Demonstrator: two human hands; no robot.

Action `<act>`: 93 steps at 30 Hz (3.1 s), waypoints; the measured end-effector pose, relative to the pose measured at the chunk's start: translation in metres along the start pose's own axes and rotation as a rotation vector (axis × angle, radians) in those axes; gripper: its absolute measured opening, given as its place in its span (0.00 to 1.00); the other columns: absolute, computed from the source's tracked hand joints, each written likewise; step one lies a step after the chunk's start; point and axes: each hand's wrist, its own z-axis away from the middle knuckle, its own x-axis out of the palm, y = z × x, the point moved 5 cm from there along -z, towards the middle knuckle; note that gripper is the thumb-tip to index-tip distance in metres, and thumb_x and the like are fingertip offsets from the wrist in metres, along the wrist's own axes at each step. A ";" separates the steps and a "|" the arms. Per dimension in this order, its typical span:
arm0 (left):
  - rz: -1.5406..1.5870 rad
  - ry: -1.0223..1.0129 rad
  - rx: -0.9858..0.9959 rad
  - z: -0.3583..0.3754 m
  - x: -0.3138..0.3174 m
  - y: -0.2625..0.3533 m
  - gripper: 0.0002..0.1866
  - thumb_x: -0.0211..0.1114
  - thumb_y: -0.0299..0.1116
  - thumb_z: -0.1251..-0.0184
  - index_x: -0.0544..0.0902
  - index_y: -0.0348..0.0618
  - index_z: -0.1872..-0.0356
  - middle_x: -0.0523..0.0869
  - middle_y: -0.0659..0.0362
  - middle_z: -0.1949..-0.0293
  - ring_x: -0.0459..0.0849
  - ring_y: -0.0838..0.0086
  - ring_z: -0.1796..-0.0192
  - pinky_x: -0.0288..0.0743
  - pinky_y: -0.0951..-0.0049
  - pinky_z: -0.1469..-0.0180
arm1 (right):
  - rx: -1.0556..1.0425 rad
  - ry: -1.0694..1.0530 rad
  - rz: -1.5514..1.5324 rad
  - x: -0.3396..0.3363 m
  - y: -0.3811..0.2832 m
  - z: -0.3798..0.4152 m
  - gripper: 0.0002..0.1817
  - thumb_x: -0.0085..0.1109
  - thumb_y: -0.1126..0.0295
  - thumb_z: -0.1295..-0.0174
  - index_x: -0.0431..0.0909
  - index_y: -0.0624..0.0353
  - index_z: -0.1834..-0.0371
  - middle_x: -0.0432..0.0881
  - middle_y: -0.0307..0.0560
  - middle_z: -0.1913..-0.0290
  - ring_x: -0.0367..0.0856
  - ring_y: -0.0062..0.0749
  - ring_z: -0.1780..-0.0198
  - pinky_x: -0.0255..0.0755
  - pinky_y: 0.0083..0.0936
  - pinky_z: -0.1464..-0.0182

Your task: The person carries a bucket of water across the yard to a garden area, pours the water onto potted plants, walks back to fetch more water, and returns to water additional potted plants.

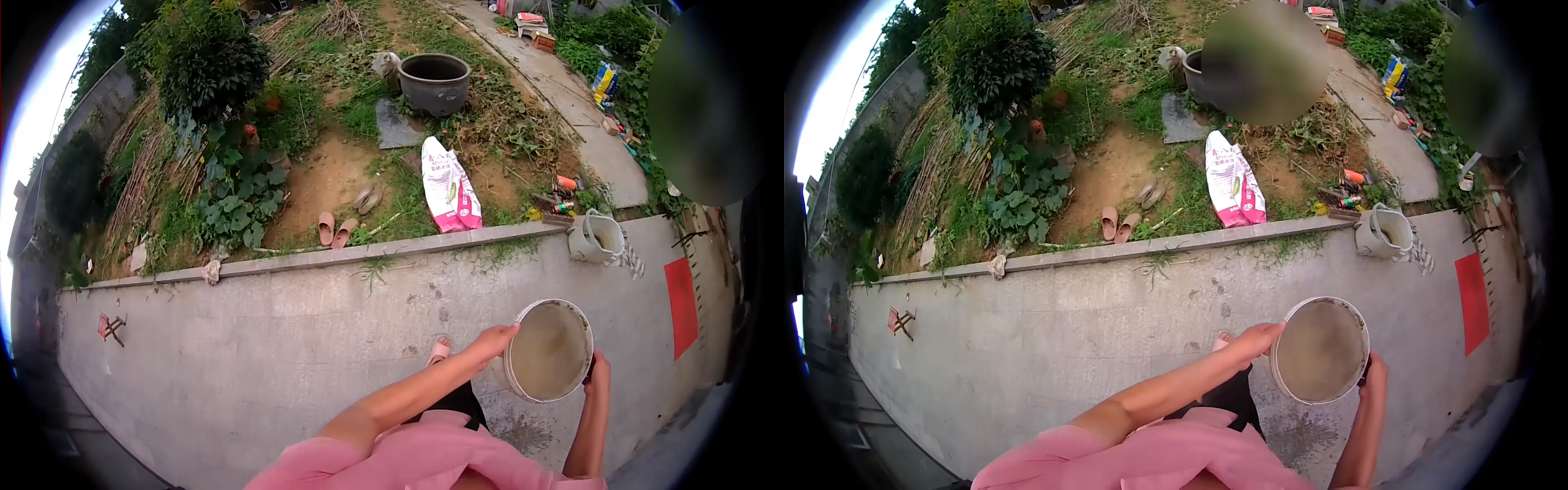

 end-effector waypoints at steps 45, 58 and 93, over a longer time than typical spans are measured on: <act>0.125 0.141 -0.007 -0.503 -0.750 0.706 0.22 0.48 0.49 0.34 0.73 0.42 0.51 0.79 0.66 0.66 0.72 0.84 0.67 0.65 0.81 0.64 | -0.083 -0.111 0.044 1.023 -0.459 -0.402 0.11 0.46 0.66 0.45 0.76 0.59 0.77 0.75 0.37 0.78 0.71 0.20 0.78 0.63 0.19 0.77; -0.023 0.059 -0.022 -0.635 -0.995 0.914 0.22 0.49 0.53 0.36 0.76 0.45 0.57 0.76 0.68 0.73 0.68 0.83 0.73 0.61 0.81 0.69 | -0.070 -0.092 -0.080 1.331 -0.565 -0.480 0.11 0.46 0.66 0.45 0.75 0.59 0.78 0.75 0.37 0.79 0.71 0.21 0.79 0.63 0.20 0.79; -0.180 -0.108 -0.141 -1.112 -1.514 1.492 0.26 0.49 0.52 0.36 0.74 0.37 0.53 0.80 0.59 0.60 0.75 0.76 0.60 0.65 0.76 0.56 | -0.001 0.171 -0.004 2.035 -0.928 -0.783 0.14 0.44 0.64 0.45 0.70 0.52 0.86 0.66 0.32 0.87 0.59 0.17 0.89 0.49 0.19 0.87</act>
